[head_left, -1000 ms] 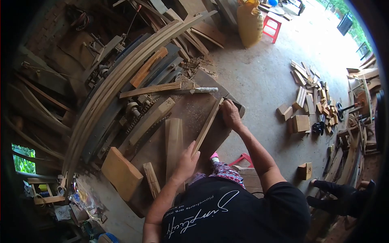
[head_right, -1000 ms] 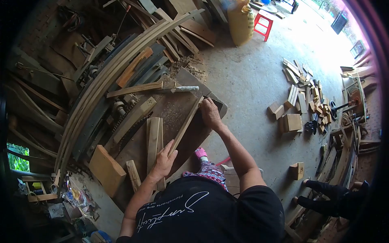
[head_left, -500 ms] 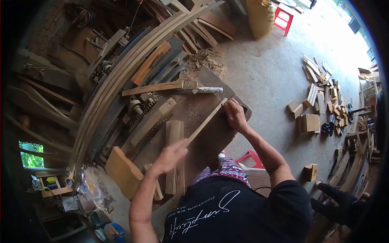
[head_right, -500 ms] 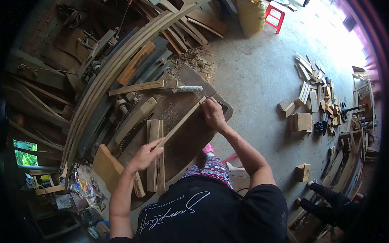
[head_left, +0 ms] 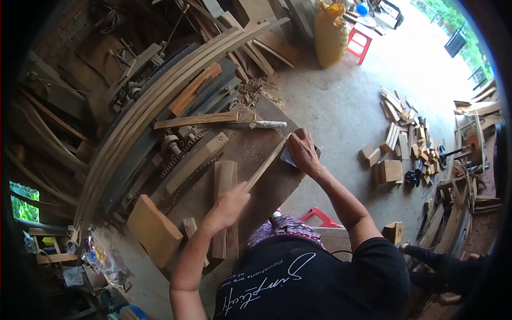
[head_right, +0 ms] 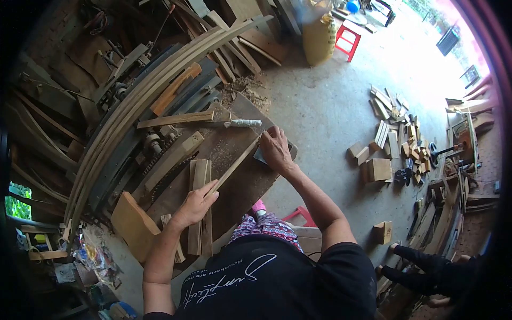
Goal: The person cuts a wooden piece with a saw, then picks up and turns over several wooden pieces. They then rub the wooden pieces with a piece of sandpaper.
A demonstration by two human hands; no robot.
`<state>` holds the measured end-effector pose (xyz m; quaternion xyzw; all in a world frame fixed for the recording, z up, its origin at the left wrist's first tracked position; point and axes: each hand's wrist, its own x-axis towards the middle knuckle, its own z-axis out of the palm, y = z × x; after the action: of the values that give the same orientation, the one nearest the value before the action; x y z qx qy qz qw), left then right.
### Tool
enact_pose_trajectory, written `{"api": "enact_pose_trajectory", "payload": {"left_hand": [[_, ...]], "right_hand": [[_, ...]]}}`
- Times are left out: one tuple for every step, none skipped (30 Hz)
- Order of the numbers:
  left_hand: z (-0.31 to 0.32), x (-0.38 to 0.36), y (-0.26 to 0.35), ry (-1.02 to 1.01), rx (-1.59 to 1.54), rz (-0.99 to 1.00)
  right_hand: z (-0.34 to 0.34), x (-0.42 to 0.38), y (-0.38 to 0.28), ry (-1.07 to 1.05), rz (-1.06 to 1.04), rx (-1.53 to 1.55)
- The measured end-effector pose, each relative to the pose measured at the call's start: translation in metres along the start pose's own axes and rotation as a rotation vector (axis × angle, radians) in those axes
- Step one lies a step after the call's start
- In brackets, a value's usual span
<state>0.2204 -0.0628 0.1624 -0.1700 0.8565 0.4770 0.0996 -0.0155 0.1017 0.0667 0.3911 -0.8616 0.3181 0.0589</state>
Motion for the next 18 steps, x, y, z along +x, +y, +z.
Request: {"api": "enact_pose_trajectory", "payload": {"left_hand": [[0.001, 0.000, -0.001, -0.008, 0.002, -0.013], [0.001, 0.000, -0.001, -0.003, -0.009, -0.003], [0.002, 0.000, 0.001, -0.003, 0.004, 0.008], [0.002, 0.000, 0.004, -0.004, 0.015, 0.016], [0.002, -0.001, 0.010, -0.001, 0.001, 0.019], [0.000, -0.002, 0.017, -0.030, 0.058, 0.022], [-0.001, -0.002, 0.020, -0.056, 0.120, 0.024], [-0.002, -0.001, 0.019, -0.047, 0.116, 0.021], [-0.002, -0.001, 0.016, -0.058, 0.144, 0.063], [-0.003, 0.000, 0.014, -0.071, 0.172, 0.104], [-0.005, 0.001, 0.014, -0.064, 0.171, 0.096], [-0.006, 0.002, 0.014, -0.082, 0.142, 0.073], [-0.006, 0.004, 0.014, -0.100, 0.113, 0.050], [-0.004, 0.005, 0.011, -0.089, 0.109, 0.038], [0.000, 0.005, 0.011, -0.020, 0.084, 0.070], [0.003, 0.007, 0.012, 0.050, 0.059, 0.099], [0.001, 0.009, 0.014, -0.026, 0.022, -0.036], [0.001, 0.010, 0.022, -0.015, 0.015, -0.057]], "right_hand": [[-0.004, 0.002, -0.002, 0.016, -0.076, -0.093], [-0.003, 0.003, -0.001, 0.015, -0.085, -0.106], [-0.001, 0.004, 0.000, -0.032, -0.119, -0.114], [0.000, 0.004, 0.002, -0.082, -0.152, -0.120], [0.000, 0.005, 0.005, -0.128, -0.166, -0.127], [-0.001, 0.006, 0.009, -0.134, -0.174, -0.134], [-0.002, 0.007, 0.013, -0.201, -0.171, -0.113], [-0.002, 0.009, 0.017, -0.267, -0.168, -0.088], [-0.005, 0.012, 0.017, -0.234, -0.154, -0.046], [-0.010, 0.017, 0.019, -0.237, -0.162, -0.040], [-0.018, 0.023, 0.025, -0.256, -0.157, 0.028], [-0.026, 0.030, 0.029, -0.277, -0.151, 0.096], [-0.032, 0.035, 0.037, -0.309, -0.171, 0.160], [-0.035, 0.039, 0.046, -0.318, -0.183, 0.168], [-0.037, 0.043, 0.055, -0.407, -0.038, 0.318], [-0.038, 0.047, 0.064, -0.499, 0.109, 0.466], [-0.036, 0.049, 0.077, -0.516, 0.097, 0.475], [-0.032, 0.051, 0.089, -0.599, 0.173, 0.740]]}}
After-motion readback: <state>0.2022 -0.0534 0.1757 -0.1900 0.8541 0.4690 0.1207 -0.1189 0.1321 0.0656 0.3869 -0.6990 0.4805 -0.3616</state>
